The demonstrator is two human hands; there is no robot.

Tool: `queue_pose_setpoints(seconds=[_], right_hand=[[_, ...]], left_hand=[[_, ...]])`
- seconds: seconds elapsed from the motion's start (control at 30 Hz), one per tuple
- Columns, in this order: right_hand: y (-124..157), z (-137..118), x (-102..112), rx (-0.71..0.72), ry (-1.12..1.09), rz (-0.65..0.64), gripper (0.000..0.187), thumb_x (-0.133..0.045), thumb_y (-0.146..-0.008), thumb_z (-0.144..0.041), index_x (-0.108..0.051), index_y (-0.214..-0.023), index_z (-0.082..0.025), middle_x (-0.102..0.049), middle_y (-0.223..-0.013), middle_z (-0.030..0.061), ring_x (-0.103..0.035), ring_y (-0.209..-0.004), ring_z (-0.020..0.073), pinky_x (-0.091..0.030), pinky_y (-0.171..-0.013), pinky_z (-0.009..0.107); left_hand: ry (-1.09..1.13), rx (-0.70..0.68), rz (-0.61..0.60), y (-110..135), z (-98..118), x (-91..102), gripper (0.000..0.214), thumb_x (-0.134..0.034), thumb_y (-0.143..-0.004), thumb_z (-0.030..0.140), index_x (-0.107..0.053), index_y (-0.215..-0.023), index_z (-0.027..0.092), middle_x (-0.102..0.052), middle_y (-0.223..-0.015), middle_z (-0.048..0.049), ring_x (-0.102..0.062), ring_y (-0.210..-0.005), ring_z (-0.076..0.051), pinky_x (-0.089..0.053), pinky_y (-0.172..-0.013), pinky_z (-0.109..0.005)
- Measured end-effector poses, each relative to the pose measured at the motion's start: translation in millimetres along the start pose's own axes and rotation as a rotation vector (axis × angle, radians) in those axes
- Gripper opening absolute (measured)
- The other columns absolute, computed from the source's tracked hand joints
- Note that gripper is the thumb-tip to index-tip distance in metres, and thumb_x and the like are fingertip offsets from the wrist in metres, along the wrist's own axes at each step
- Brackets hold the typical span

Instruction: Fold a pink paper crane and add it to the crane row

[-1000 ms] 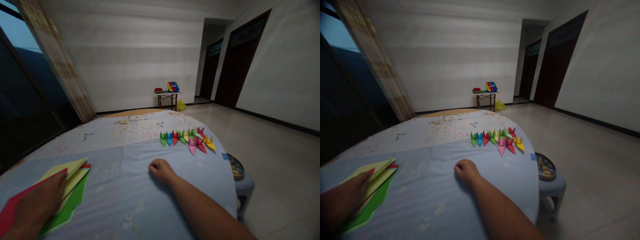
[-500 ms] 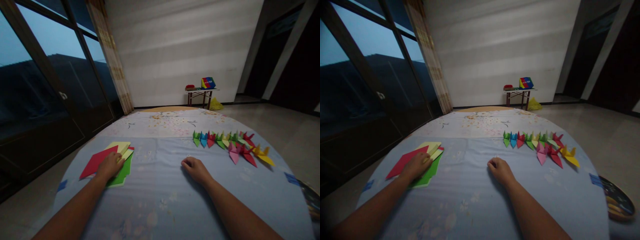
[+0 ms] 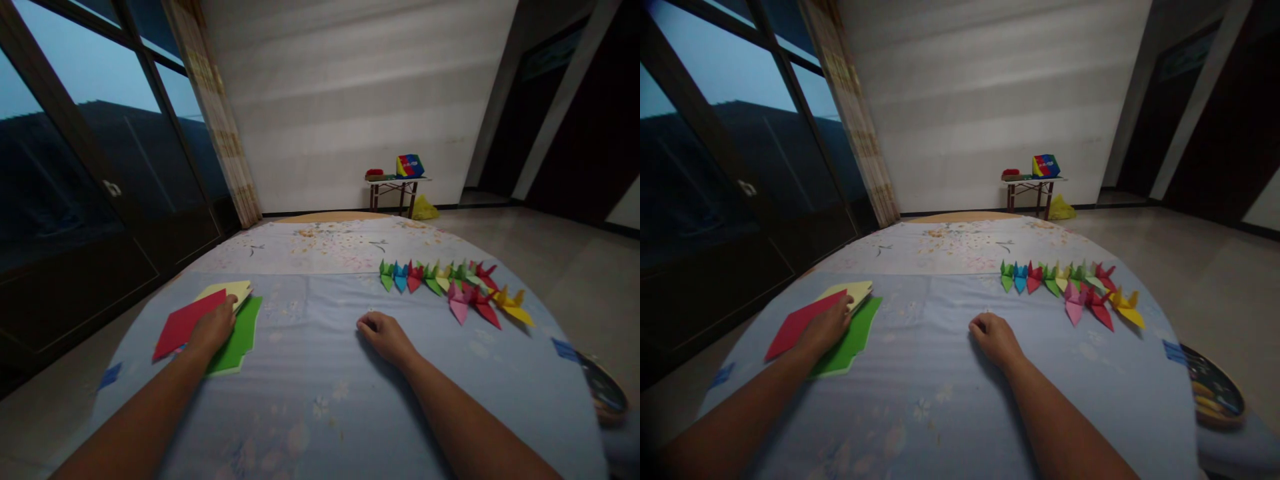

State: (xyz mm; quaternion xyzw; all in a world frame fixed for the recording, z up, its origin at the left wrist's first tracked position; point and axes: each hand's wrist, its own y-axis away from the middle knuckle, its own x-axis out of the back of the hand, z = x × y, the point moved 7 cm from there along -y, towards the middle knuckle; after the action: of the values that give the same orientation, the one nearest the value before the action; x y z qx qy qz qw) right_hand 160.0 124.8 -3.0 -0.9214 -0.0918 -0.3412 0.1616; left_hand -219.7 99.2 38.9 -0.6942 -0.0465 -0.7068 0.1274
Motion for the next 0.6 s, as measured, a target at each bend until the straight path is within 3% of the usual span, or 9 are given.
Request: queue_pose_setpoints(seconds=[0.3, 0.6], right_hand=[[-0.5, -3.2, 0.9, 0.017, -0.019, -0.001, 0.021, -0.047, -0.078, -0.026, -0.066, -0.075, -0.017, -0.065, -0.072, 0.0036, -0.058, -0.069, 0.0149, -0.039, -0.064, 0.024], [-0.1, -1.7, -0.2, 0.021, -0.008, -0.010, 0.021, -0.047, -0.078, -0.028, -0.065, -0.076, -0.017, -0.065, -0.073, 0.0040, -0.057, -0.069, 0.0154, -0.039, -0.065, 0.024]], left_hand=[[0.076, 0.090, 0.079, -17.0, -17.5, 4.0, 0.026, -0.036, -0.085, 0.030, -0.049, -0.105, 0.018, -0.065, -0.100, -0.0119, -0.061, -0.090, -0.024, -0.040, -0.065, -0.027], [0.226, 0.136, 0.134, -20.8, -38.6, 12.0, 0.024, -0.040, -0.080, 0.030, -0.060, -0.090, 0.021, -0.068, -0.086, -0.0030, -0.062, -0.080, -0.020, -0.041, -0.064, -0.023]])
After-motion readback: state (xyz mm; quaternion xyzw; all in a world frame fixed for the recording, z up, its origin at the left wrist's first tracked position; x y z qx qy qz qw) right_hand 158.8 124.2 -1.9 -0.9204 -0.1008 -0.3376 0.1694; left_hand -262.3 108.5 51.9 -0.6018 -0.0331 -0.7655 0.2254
